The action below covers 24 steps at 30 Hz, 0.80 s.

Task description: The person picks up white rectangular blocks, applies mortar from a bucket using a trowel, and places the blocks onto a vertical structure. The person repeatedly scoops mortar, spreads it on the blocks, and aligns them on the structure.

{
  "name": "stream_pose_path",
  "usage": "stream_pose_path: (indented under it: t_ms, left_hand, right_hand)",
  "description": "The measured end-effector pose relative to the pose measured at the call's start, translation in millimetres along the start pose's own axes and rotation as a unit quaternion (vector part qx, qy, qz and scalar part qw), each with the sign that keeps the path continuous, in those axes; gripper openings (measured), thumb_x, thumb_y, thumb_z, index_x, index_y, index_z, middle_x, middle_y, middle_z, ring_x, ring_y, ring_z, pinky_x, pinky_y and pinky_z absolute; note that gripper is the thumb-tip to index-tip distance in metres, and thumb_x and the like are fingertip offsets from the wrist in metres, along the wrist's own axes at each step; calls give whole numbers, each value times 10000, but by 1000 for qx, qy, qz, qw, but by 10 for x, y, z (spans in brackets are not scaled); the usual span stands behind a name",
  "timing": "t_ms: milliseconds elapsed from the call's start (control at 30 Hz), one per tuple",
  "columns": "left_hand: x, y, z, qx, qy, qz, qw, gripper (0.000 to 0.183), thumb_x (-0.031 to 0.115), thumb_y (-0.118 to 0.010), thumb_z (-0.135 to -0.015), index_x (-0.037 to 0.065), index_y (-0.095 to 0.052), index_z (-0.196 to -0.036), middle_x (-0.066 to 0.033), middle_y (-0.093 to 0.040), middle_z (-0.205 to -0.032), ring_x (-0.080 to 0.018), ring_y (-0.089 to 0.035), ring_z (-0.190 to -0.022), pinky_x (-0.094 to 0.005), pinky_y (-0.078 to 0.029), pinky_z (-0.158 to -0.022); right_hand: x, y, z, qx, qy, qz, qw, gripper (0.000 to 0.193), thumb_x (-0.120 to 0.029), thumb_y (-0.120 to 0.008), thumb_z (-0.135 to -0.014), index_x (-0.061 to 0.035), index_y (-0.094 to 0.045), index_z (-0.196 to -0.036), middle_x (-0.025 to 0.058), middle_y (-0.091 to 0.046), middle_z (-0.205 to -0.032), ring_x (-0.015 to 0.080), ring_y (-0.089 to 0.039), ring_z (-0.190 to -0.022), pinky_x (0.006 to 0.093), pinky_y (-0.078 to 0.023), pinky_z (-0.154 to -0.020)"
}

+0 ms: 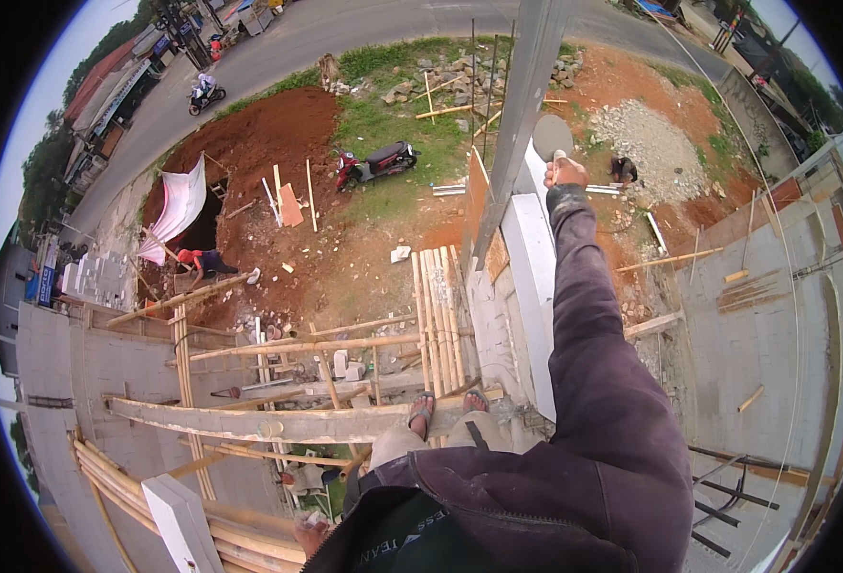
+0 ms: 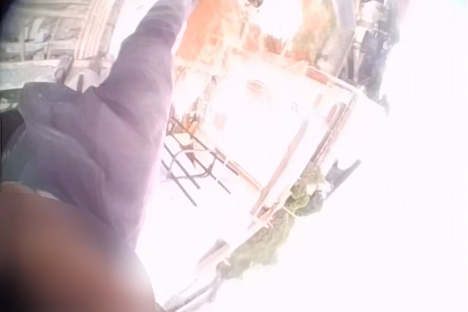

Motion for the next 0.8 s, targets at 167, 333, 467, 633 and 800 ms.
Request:
stream_pose_path:
  t_ms: [167,333,467,633,800]
  left_hand:
    - [846,-433,-1124,-112,77,158,978,436,-46,-665,-798,-10,-523,-1209,-124,-622,-1030,-206,-642,-804,-315,-587,-602]
    - [2015,-1088,-2180,-264,-23,203,943,403,40,-643,-879,27,-514,-1260,-96,-583,-1100,-203,-611,-903,-374,-587,-712]
    - [2808,-1949,-3049,-424,-244,106,866,455,152,-713,-886,-8,-505,-1258,-67,-621,-1003,-165,-611,-834,-307,-545,-705]
    - [3203,-3601,-3656,-588,-152,-73,791,425,172,-723,-896,21,-522,-1239,-70,-646,-988,-145,-627,-842,-298,-558,-723]
    - [3980,-4143,-2364,-575,-211,-135,779,483,142,-716,-887,9,-485,-1291,-85,-635,-1042,-181,-634,-871,-308,-560,-717]
  right_hand:
    - [-736,102,1448,-39,35,-135,989,225,-126,-598,-918,7,-522,-1082,104,-577,-819,161,-523,-549,286,-411,-421]
    - [-1194,458,3738,17,61,-121,991,381,-97,-669,-882,12,-502,-1207,137,-600,-848,143,-548,-571,253,-402,-417]
    - [-1533,931,5745,80,42,17,996,410,-104,-678,-882,21,-508,-1234,111,-637,-842,108,-533,-544,243,-368,-419]
    - [-2208,1265,8644,317,-8,208,925,389,-89,-704,-857,28,-567,-1202,78,-679,-923,74,-584,-725,207,-432,-594]
    - [-2427,1125,10737,594,-106,385,698,336,-109,-707,-842,7,-594,-1137,65,-662,-885,79,-565,-701,221,-420,-578]
Point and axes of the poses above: each hand's wrist, its own z-axis away from the middle knuckle, its own y-axis out of the back of the hand, x = y × z, the point moved 10 cm from there along -z, towards the middle knuckle
